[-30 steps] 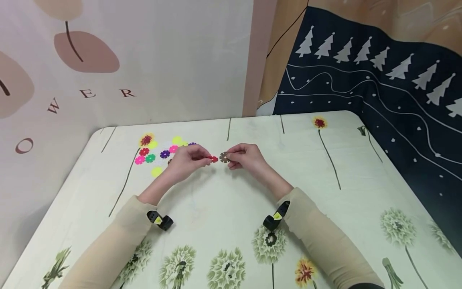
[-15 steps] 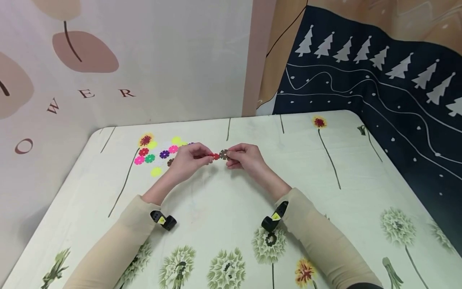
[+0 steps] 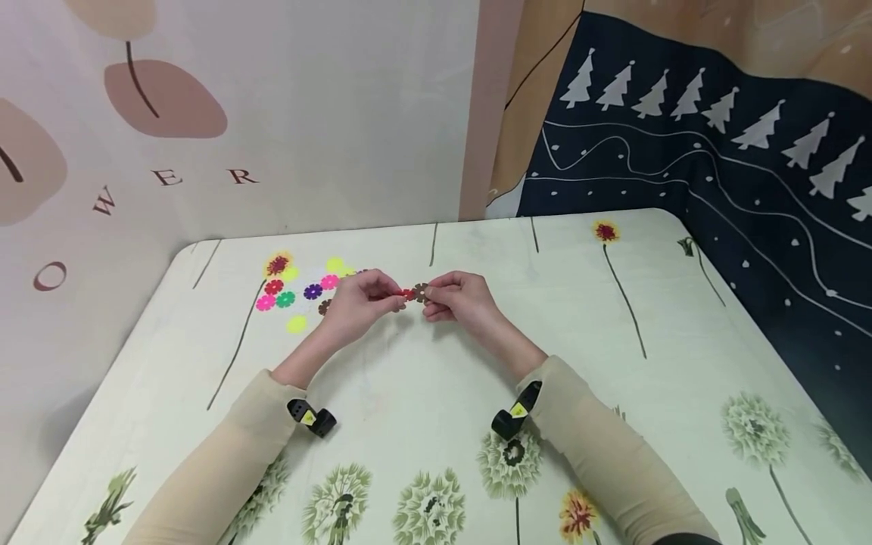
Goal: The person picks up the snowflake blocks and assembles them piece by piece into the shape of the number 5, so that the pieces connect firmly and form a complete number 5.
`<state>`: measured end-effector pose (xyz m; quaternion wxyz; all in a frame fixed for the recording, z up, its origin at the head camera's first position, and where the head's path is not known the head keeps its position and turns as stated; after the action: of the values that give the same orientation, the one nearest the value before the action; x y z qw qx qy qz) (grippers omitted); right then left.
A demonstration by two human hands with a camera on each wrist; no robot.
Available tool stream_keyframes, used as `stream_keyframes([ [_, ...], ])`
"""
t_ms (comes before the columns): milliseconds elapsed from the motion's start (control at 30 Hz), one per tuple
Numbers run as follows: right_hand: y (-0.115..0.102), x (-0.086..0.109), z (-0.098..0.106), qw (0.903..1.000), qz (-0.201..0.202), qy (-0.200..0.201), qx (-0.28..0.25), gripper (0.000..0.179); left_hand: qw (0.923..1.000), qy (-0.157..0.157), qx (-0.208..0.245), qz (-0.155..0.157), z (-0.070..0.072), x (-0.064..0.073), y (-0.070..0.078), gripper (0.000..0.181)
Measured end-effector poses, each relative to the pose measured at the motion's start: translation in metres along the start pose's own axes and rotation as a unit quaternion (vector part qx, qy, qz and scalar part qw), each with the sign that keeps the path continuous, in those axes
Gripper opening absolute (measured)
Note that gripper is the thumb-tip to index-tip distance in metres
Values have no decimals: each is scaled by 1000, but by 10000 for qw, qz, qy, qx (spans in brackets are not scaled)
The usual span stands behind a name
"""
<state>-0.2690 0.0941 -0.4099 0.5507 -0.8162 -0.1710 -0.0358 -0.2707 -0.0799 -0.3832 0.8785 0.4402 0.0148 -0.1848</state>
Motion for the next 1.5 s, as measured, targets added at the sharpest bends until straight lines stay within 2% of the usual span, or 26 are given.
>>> stream_keyframes([
  [200, -2, 2, -2, 9997, 151, -33, 189, 13, 9998, 122, -123, -109, 1, 0, 2, 6],
  [433, -5, 3, -4, 9982, 311, -69, 498, 12, 9990, 109, -326, -282, 3, 1, 9, 7],
  [700, -6, 3, -7, 9980, 254, -61, 570, 10, 9986, 98, -431, -284, 4, 0, 12, 6],
  [867, -4, 0, -6, 9991, 189, -48, 385, 16, 9989, 234, -314, -244, 10, -1, 10, 7],
  [1067, -1, -1, 2, 9996, 151, -27, 238, 18, 9994, 164, -174, -261, 6, 0, 7, 7],
  [1267, -3, 1, 4, 9995, 165, -53, 262, 21, 9999, 107, -32, -78, 3, 2, 1, 6],
  [1367, -5, 1, 6, 9988, 284, 21, 393, 27, 9999, 84, 37, -61, 2, 2, 0, 6],
  [1500, -11, 1, 9, 9954, 679, -32, 669, 36, 9999, 24, 127, -77, 1, 1, 2, 7],
])
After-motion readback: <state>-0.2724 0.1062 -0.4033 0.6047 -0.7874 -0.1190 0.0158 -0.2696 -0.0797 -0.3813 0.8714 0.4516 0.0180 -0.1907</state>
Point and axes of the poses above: each hand's wrist, its own x-axis away from the middle knuckle, its own z-axis out of the back of the hand, y = z × x, the point moved 7 cm from there along -x, towards the middle knuckle, and after that the axes turned 14 degrees about -x, right-handed, at the moved point
